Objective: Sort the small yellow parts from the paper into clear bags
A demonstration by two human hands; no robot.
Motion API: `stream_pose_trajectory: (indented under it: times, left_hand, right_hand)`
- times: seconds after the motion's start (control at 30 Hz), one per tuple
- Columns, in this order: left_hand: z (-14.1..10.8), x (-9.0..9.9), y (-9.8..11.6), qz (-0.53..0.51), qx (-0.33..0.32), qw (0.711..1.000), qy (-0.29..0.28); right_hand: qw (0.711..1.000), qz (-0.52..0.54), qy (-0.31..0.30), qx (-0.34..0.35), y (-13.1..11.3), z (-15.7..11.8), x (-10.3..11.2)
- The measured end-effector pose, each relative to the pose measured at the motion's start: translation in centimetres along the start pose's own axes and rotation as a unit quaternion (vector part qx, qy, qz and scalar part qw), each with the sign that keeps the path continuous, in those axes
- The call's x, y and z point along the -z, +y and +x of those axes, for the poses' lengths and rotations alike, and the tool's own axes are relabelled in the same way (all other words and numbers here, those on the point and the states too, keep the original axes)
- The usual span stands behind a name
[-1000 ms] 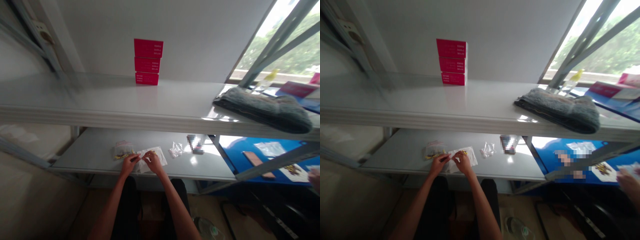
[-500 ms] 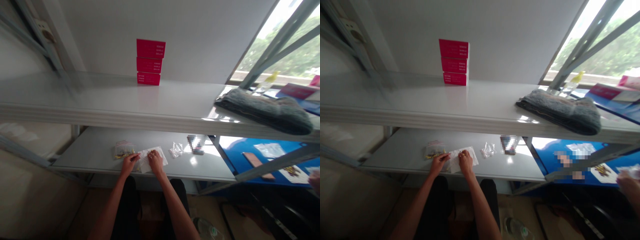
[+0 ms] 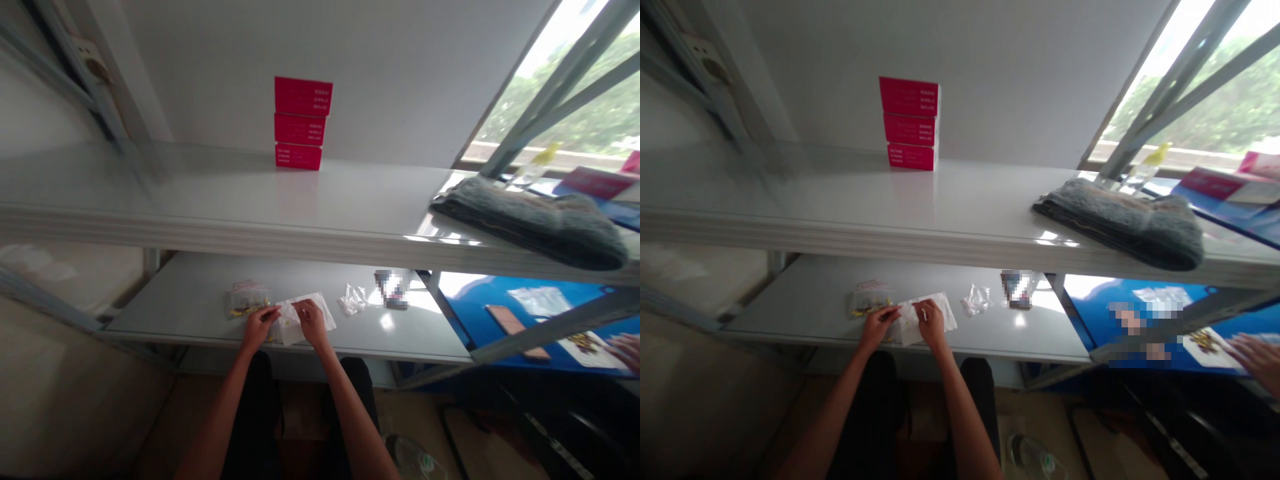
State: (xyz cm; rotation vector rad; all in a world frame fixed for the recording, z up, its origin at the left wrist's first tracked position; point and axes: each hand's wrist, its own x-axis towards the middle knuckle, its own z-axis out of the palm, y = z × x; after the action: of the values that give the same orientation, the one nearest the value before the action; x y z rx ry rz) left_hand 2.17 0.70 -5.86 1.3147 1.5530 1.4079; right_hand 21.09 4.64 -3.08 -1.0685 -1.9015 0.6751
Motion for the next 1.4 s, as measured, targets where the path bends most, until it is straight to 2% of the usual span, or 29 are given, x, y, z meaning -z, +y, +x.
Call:
stream_pose_trajectory:
  times: [0.07,0.17,0.43,0.63,0.8,0.93,1.03,1.13,1.23,1.3,1.4]
  left_hand:
    - [0.0,0.0,0.3,-0.022,0.015,1.000,0.014]
    - [-0.1,0.1,0.6,-0.050,0.035,0.998,0.019]
    - [0.1,-0.3,-0.6,-0.059,0.023,0.997,0.044]
    - [-0.1,-0.3,-0.1,-0.086,0.043,0.995,0.021]
    - [-0.1,-0.4,-0.2,-0.103,0.045,0.993,0.023]
    - [-0.1,-0.4,-0.4,-0.078,0.042,0.996,0.009]
    - [0.0,-0.3,-0.3,-0.051,0.033,0.998,-0.002]
    - [0.0,-0.3,-0.2,-0.045,0.031,0.998,-0.007]
    - [-0.1,-0.3,0.0,-0.052,0.032,0.998,-0.004]
    - [-0.1,-0.3,0.2,-0.069,0.036,0.997,0.000]
    - [-0.1,-0.3,0.6,-0.098,0.041,0.994,0.007]
  right_hand:
    - [0.996,-0.075,0.034,-0.029,0.5,0.0,0.2]
    - [0.985,-0.167,0.014,-0.030,1.2,0.0,0.3]
    - [0.976,-0.217,-0.005,-0.012,1.6,-0.1,-0.3]
    - [0.975,-0.223,-0.005,-0.017,2.0,-0.5,-0.4]
    - [0.979,-0.202,0.006,-0.023,2.2,-0.5,-0.4]
    - [0.995,-0.091,0.025,-0.012,1.4,0.0,-0.4]
    - [1.000,-0.001,-0.016,0.010,0.7,0.6,-0.7]
    - [0.998,0.038,-0.052,0.016,0.2,0.8,-1.0]
    - [0.996,0.062,-0.053,0.020,0.1,0.8,-0.8]
    - [0.999,0.042,-0.020,0.008,0.3,0.6,-0.4]
    - [0.997,-0.074,0.021,-0.027,0.8,0.5,0.2]
